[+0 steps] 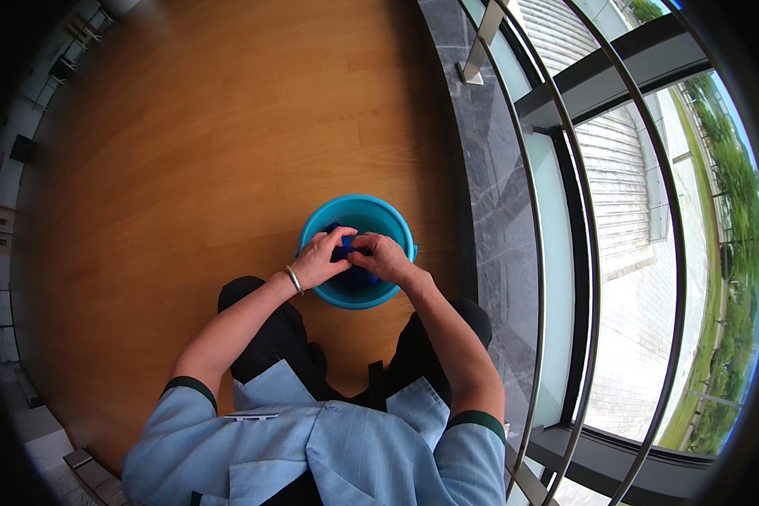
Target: The person wrings a blue cloth in a bucket of water, then wipes a metal handrail and a curved white wall section with the cloth. The person moves along the railing, wiping it continuously.
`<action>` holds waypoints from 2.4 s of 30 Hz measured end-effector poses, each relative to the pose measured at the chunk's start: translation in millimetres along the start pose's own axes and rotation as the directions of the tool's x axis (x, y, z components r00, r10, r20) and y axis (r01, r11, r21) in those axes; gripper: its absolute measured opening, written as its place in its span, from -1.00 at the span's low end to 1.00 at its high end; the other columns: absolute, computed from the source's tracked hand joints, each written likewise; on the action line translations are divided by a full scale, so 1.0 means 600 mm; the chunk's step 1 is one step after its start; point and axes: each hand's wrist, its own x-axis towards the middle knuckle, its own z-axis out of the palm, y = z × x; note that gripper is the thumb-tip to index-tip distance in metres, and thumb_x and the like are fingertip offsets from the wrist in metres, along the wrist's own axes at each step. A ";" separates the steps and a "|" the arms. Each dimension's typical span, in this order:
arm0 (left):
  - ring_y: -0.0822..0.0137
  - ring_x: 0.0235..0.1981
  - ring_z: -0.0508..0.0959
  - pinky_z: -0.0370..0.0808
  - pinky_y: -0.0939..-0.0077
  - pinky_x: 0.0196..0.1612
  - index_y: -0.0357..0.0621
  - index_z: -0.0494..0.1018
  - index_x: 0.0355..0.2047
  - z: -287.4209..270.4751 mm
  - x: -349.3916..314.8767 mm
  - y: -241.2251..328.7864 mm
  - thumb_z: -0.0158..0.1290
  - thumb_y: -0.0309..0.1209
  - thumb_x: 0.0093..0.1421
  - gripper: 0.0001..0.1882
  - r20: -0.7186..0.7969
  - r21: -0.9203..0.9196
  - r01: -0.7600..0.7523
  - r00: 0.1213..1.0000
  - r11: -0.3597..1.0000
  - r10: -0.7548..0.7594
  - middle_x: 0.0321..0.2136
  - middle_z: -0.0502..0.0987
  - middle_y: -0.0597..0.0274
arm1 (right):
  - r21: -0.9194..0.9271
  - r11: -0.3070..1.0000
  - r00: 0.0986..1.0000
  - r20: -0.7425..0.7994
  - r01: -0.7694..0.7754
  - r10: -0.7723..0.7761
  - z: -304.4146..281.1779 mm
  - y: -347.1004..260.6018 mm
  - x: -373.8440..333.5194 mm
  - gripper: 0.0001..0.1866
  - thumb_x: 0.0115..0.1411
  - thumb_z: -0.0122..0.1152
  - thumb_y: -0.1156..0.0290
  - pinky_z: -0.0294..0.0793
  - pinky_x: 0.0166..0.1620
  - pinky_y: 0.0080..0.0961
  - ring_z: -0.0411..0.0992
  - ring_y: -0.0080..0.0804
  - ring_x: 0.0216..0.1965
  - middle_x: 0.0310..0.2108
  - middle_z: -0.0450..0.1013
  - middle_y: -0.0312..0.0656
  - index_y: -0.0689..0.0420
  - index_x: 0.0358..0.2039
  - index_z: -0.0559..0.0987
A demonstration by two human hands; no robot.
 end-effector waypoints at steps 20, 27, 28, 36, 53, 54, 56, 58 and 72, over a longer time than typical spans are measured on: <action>0.55 -0.32 0.46 0.43 0.59 -0.18 -0.24 0.49 -0.25 -0.059 -0.041 0.036 0.06 -0.51 0.18 -0.87 -0.104 -0.544 -0.057 0.995 0.837 0.000 -0.39 0.53 0.39 | -0.084 0.996 1.000 0.023 0.014 -0.012 0.004 -0.013 -0.026 -0.61 0.05 0.35 0.17 0.34 0.05 -0.26 0.36 -0.17 -0.01 -0.17 0.39 -0.14 0.01 -0.11 0.55; 0.49 -0.27 0.49 0.44 0.52 -0.14 -0.20 0.43 -0.10 -0.056 -0.058 0.028 0.13 -0.38 0.19 -0.71 -0.118 -0.606 -0.088 0.993 0.790 0.020 -0.33 0.54 0.28 | 0.313 0.949 0.999 -0.038 0.021 -0.010 -0.002 -0.053 -0.020 -0.85 0.21 0.21 0.39 0.40 -0.19 -0.53 0.37 -0.58 -0.31 -0.41 0.42 -0.29 0.17 -0.32 0.47; 0.47 -0.27 0.50 0.45 0.51 -0.14 -0.19 0.41 -0.08 -0.058 -0.059 0.033 0.15 -0.35 0.18 -0.67 -0.090 -0.553 -0.043 0.996 0.832 -0.009 -0.33 0.54 0.26 | 0.328 0.943 0.996 -0.083 0.060 -0.035 -0.002 -0.061 -0.018 -0.85 0.22 0.20 0.39 0.40 -0.22 -0.55 0.35 -0.62 -0.34 -0.44 0.42 -0.31 0.18 -0.35 0.45; 0.17 -0.48 0.56 0.47 0.35 -0.38 -0.27 0.49 -0.27 -0.065 -0.048 0.045 0.15 -0.21 0.18 -0.68 -0.105 -0.188 0.075 0.990 0.979 -0.096 -0.52 0.53 -0.01 | 0.465 0.885 0.998 0.056 -0.006 -0.023 -0.006 -0.099 -0.003 -0.85 0.22 0.21 0.41 0.39 -0.13 -0.58 0.36 -0.62 -0.28 -0.39 0.39 -0.36 0.14 -0.28 0.44; 0.58 -0.47 0.30 0.31 0.63 -0.38 -0.21 0.45 -0.35 -0.083 -0.099 0.059 0.03 -0.25 0.31 -0.75 -0.330 -0.449 -0.125 0.943 0.885 -0.035 -0.55 0.35 0.43 | -0.585 0.804 0.994 -0.033 -0.107 0.108 0.038 0.056 -0.017 -0.74 0.09 0.17 0.32 0.34 0.04 -0.14 0.36 -0.21 0.00 -0.18 0.48 -0.23 -0.05 -0.17 0.59; 0.58 -0.45 0.31 0.32 0.63 -0.36 -0.21 0.45 -0.32 -0.084 -0.098 0.053 0.02 -0.24 0.31 -0.75 -0.371 -0.422 -0.149 0.929 0.894 -0.020 -0.53 0.36 0.43 | -0.556 0.826 0.996 -0.040 -0.093 0.086 0.035 0.055 -0.018 -0.74 0.09 0.17 0.32 0.35 0.03 -0.14 0.35 -0.22 0.01 -0.19 0.48 -0.24 -0.05 -0.17 0.60; 0.57 -0.39 0.33 0.34 0.61 -0.30 -0.19 0.44 -0.27 -0.082 -0.098 0.043 -0.03 -0.21 0.34 -0.73 -0.231 -0.490 -0.008 0.965 0.872 -0.121 -0.48 0.39 0.43 | -0.527 0.850 0.996 -0.079 -0.013 -0.034 0.032 0.052 -0.021 -0.75 0.10 0.16 0.31 0.39 -0.02 -0.16 0.37 -0.21 -0.02 -0.21 0.48 -0.23 -0.02 -0.19 0.60; 0.56 -0.39 0.34 0.35 0.59 -0.30 -0.18 0.43 -0.28 -0.062 -0.093 0.018 -0.04 -0.20 0.34 -0.72 -0.231 -0.549 -0.024 0.965 0.836 -0.124 -0.48 0.39 0.43 | -0.539 0.832 0.962 -0.134 0.131 -0.238 0.026 0.030 -0.019 -0.77 0.10 0.15 0.31 0.44 -0.08 -0.19 0.40 -0.18 -0.08 -0.24 0.47 -0.21 0.02 -0.21 0.58; 0.45 -0.54 0.44 0.40 0.51 -0.42 -0.24 0.46 -0.35 -0.090 -0.065 0.061 0.17 -0.40 0.15 -0.83 -0.295 -0.375 -0.020 0.950 0.927 -0.099 -0.58 0.45 0.28 | -0.098 0.988 0.990 -0.063 0.122 -0.128 -0.046 -0.158 -0.010 -0.77 0.09 0.18 0.48 0.47 -0.19 -0.37 0.49 -0.18 -0.26 -0.32 0.49 -0.09 0.14 -0.21 0.46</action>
